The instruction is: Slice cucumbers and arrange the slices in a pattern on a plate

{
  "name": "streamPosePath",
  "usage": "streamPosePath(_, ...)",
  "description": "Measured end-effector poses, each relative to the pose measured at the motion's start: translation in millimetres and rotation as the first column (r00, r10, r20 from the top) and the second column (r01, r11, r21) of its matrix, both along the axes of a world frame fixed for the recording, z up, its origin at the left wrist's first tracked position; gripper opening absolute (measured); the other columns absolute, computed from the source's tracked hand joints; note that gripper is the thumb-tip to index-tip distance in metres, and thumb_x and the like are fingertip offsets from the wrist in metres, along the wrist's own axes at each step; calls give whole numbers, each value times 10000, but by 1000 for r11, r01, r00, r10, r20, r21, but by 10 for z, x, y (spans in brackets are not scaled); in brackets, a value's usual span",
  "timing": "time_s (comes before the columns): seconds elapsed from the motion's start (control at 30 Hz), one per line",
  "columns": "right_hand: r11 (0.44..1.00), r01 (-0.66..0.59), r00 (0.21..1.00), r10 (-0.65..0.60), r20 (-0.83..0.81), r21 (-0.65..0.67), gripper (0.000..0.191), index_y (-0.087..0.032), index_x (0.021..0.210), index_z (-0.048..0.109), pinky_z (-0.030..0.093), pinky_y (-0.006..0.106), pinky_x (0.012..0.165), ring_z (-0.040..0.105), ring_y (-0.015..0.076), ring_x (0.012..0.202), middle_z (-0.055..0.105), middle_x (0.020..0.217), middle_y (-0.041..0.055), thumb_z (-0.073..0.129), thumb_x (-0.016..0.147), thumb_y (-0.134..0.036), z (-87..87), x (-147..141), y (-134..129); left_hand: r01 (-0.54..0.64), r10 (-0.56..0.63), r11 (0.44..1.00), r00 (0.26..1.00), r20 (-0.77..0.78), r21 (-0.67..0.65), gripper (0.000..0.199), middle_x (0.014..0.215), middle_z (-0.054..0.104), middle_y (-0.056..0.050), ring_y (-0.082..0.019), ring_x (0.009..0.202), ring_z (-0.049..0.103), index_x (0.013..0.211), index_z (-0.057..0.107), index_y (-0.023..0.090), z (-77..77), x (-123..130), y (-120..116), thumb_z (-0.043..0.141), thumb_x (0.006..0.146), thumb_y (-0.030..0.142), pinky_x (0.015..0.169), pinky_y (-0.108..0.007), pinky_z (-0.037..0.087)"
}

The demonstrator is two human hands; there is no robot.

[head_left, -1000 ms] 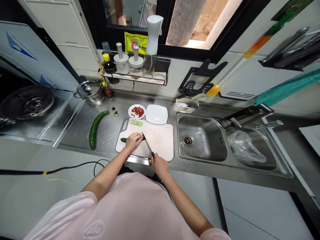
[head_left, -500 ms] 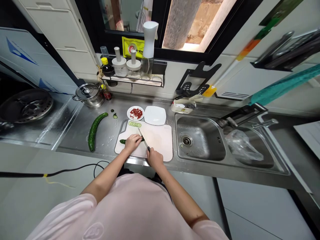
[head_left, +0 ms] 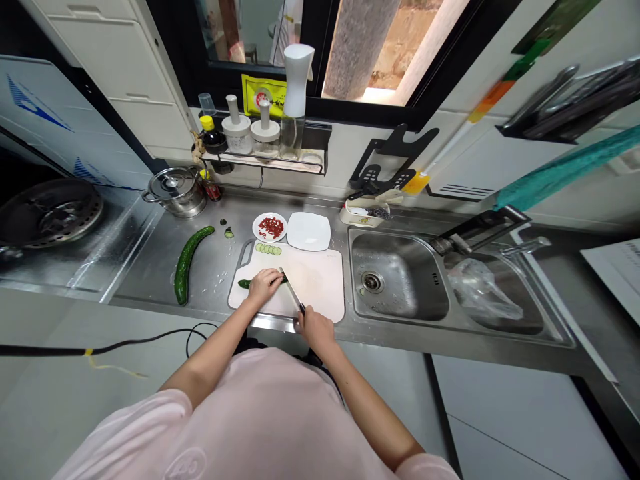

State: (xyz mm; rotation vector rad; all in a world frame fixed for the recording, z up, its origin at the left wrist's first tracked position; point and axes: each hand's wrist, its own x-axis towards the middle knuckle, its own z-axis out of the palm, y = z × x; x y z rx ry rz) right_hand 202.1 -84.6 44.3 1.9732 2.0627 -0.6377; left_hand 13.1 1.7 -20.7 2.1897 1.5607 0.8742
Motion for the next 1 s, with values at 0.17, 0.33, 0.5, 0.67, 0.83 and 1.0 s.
streamPosePath(0.17,1000,16,1000,-16,-5,-14,315,-148,1009,539,431,310,718,664,244,841,687,875,133,326,947,-371,4,-23,-1,-2,2,1000,1000,-1,18,182,970,665,-29,-161,928,580,935,681,244,-18,-4,-2,517,877,295,836,-308,462)
streamPosePath(0.33,1000,21,1000,-21,-9,-8,316,-150,1029,533,428,314,738,661,240,865,683,907,144,314,954,-365,-34,-82,62,1,-1,999,1000,0,33,183,970,665,-32,-162,930,583,938,680,239,-34,-7,1,516,877,289,835,-310,468)
streamPosePath(0.5,999,27,1000,-27,-9,25,313,-152,1028,527,432,307,736,660,233,867,684,903,136,315,954,-370,-88,-139,147,0,0,999,1000,3,41,181,974,664,-31,-161,932,584,942,679,242,-45,-7,4,516,877,284,836,-307,469)
streamPosePath(0.67,999,29,1000,-28,-14,37,309,-154,1016,527,437,312,721,662,237,856,686,891,130,322,953,-376,-91,-162,170,-3,3,1000,1000,3,31,187,976,663,-29,-157,930,580,943,679,240,-46,-5,-4,512,879,294,837,-303,468)
streamPosePath(0.83,999,26,1000,-26,-9,22,297,-146,1024,527,434,303,727,662,230,861,686,902,137,340,950,-365,-45,-120,102,-14,14,1000,1000,5,21,184,980,664,-31,-156,931,580,941,682,244,-45,-8,-6,517,876,291,840,-309,468)
streamPosePath(1.0,1000,22,1000,-22,3,-9,308,-148,1018,525,437,312,722,665,243,856,687,888,133,326,953,-374,2,-42,-12,-9,9,1000,1000,9,15,180,974,663,-35,-157,928,582,939,684,243,-33,-13,-3,522,872,287,839,-312,468)
